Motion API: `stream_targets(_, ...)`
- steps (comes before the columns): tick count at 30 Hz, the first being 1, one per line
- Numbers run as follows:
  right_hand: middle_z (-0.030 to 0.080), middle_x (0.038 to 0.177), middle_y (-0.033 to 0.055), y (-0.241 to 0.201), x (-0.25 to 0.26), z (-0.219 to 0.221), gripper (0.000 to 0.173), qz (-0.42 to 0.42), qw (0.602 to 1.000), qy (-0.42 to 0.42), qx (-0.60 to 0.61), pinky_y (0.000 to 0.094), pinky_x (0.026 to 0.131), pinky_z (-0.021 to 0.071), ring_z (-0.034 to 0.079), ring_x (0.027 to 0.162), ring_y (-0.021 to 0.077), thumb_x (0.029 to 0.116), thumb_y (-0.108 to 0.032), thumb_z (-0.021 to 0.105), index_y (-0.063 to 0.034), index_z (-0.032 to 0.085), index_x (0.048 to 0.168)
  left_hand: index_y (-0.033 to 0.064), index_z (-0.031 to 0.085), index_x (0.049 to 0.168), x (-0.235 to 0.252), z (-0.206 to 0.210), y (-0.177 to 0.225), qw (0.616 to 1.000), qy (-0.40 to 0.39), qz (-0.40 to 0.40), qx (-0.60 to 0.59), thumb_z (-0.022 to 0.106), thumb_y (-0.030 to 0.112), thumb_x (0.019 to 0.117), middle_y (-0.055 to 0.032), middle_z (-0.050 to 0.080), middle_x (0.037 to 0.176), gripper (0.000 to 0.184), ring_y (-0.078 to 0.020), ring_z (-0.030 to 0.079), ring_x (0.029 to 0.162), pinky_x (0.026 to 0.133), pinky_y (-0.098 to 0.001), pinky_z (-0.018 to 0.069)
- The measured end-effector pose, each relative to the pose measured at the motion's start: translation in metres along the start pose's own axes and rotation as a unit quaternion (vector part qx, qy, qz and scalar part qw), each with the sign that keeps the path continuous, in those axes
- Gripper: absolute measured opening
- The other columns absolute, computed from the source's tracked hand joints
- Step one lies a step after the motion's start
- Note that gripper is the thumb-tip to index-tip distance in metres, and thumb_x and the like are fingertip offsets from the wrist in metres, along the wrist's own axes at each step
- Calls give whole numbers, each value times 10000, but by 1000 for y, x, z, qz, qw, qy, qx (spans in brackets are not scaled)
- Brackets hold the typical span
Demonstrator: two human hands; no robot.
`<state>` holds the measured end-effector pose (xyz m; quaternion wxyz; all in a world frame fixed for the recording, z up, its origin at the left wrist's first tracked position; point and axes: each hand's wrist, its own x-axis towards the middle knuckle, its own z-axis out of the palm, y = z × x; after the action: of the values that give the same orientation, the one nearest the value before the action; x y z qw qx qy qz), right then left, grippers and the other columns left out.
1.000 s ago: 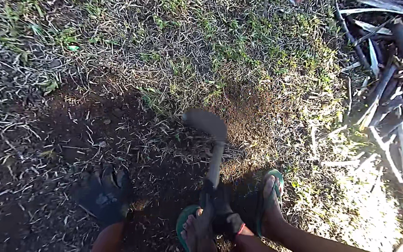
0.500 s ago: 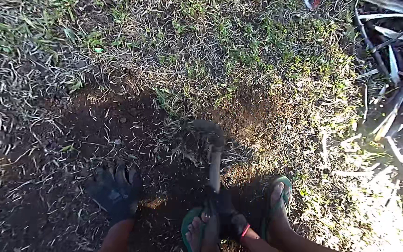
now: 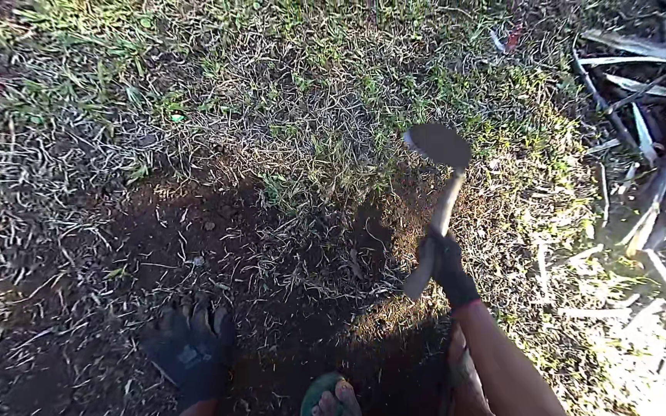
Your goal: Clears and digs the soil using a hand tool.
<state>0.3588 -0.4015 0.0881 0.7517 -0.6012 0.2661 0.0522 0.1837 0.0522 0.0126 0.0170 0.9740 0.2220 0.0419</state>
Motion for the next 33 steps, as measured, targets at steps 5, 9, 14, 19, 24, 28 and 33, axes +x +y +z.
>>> stream_targets(5, 529, 679, -12, -9, 72, 41, 408, -4, 987, 105, 119, 319, 528, 504, 532, 555, 116, 1074, -510, 403, -139, 532, 964, 172, 539, 1481, -3, 4, -2, 1000, 0, 10, 7, 238, 614, 993, -177, 507, 1532, 724, -447, 373, 1471, 1199, -663, 183)
stream_targets(9, 603, 768, 76, 15, 39, 38, 363, 100, 989, -50, -101, 313, 575, 566, 602, 593, 143, 1078, -282, 524, 4, 492, 1300, 149, 538, 1480, -4, -1, -1, 1000, -8, 7, 0, 233, 623, 993, -202, 500, 1532, 745, -461, 370, 1470, 1202, -664, 181)
stream_targets(14, 607, 763, 66, -55, 15, 9, 449, 100, 904, -156, -385, 337, 555, 573, 618, 563, 159, 1043, -363, 576, -25, 466, 1318, 170, 524, 1492, -3, 1, -2, 1000, -14, 5, 0, 244, 616, 994, -189, 485, 1548, 725, -460, 355, 1479, 1199, -670, 177)
stream_targets(19, 669, 976, 178, -169, 10, -15, 495, 3, 740, -198, -643, 538, 741, 564, 676, 807, 302, 1001, -328, 642, -100, 484, 1411, 159, 512, 1503, 0, -2, -4, 999, -35, 30, 8, 213, 609, 997, -187, 496, 1541, 740, -438, 371, 1479, 1202, -679, 176)
stream_targets(24, 660, 1014, 166, -170, -13, -60, 565, 43, 756, -216, -617, 484, 681, 579, 668, 743, 270, 1019, -455, 581, -150, 447, 1475, 151, 510, 1500, 42, -43, -29, 956, -273, 102, -16, 445, 607, 996, -243, 510, 1498, 683, -484, 453, 1399, 1102, -725, 346)
stream_targets(28, 654, 959, 131, -75, -26, -103, 523, 107, 882, -173, -426, 420, 628, 596, 670, 693, 221, 1052, -402, 543, -76, 425, 1443, 110, 576, 1427, 83, -107, 0, 922, -360, 139, 8, 579, 555, 974, -283, 588, 1386, 635, -537, 546, 1274, 991, -782, 405)
stream_targets(33, 620, 751, 68, -8, -51, -135, 453, 136, 958, -105, -228, 340, 517, 553, 606, 550, 164, 1046, -379, 563, -30, 479, 1322, 3, 389, 1545, 64, -142, 91, 952, -263, 139, -70, 460, 539, 1028, -364, 424, 1512, 748, -580, 385, 1406, 1114, -753, 291)
